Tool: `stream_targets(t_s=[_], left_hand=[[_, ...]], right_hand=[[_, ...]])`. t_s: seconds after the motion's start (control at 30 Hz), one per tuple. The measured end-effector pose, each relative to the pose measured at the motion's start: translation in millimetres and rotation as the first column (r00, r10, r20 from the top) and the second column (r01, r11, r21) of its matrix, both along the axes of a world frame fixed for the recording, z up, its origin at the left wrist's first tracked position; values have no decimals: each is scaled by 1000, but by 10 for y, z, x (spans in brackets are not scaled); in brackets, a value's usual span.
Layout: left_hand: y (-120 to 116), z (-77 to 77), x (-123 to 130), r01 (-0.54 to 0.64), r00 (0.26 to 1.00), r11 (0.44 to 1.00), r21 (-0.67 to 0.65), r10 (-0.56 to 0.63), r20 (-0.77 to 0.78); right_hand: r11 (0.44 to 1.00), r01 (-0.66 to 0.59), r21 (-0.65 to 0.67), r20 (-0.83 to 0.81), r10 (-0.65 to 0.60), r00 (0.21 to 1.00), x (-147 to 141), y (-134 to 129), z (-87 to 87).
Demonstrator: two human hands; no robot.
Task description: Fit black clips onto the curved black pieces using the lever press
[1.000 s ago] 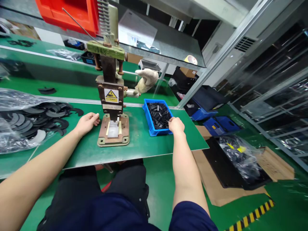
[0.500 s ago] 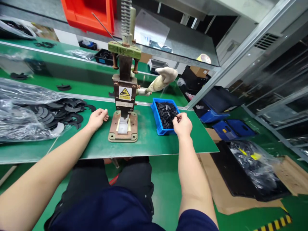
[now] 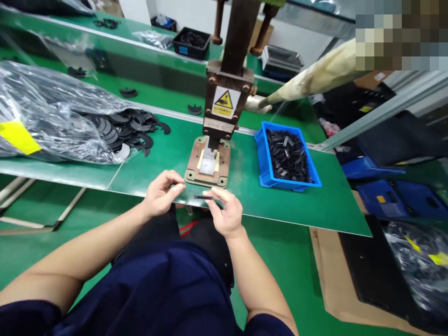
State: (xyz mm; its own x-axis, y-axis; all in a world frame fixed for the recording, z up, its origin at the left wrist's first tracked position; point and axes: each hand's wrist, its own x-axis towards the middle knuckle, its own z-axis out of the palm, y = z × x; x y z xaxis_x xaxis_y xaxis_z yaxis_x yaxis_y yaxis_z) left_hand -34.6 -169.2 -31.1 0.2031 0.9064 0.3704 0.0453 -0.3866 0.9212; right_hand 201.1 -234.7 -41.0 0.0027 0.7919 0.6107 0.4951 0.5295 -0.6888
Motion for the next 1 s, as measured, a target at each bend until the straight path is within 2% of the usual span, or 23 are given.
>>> stream_targets(t_s=[0.13, 0.27, 0.47, 0.53, 0.6, 0.7, 0.77, 0.83, 0.9, 1.0], left_hand=[[-211, 69, -18, 176, 984, 976, 125, -172, -42], [-245, 76, -1, 253, 966, 956, 150, -242, -90], [-239, 90, 58, 289, 953, 942, 172, -267, -142], [-152, 96, 54, 282, 953, 939, 199, -250, -170], [24, 93, 35, 217, 963, 955, 201, -176, -205], [444, 74, 11, 45, 966, 984, 173, 2, -260], [765, 60, 24, -8, 951, 988, 154, 56, -304], [1046, 54, 68, 13, 932, 989, 150, 42, -359], [1244, 54, 135, 69, 912, 985, 155, 0, -411], [1379, 53, 237, 150, 881, 977, 152, -61, -470]], right_hand=[[998, -47, -34, -60, 45, 997, -131, -1, -63], [996, -66, -56, -70, 62, 996, -127, -23, -82], [994, -52, -93, -52, 47, 998, -118, -62, -66], [993, -39, -107, -42, 35, 999, -112, -52, -19], [994, -7, -107, -37, 3, 999, -56, -2, 83], [993, 106, -60, -69, -110, 992, 156, 187, 410], [978, 203, 41, -138, -195, 971, 347, 379, 778], [934, 269, 233, -228, -217, 949, 510, 577, 1248], [865, 279, 416, -363, -124, 924, 589, 721, 1754], [893, 64, 446, -374, 121, 920, 522, 782, 2383]])
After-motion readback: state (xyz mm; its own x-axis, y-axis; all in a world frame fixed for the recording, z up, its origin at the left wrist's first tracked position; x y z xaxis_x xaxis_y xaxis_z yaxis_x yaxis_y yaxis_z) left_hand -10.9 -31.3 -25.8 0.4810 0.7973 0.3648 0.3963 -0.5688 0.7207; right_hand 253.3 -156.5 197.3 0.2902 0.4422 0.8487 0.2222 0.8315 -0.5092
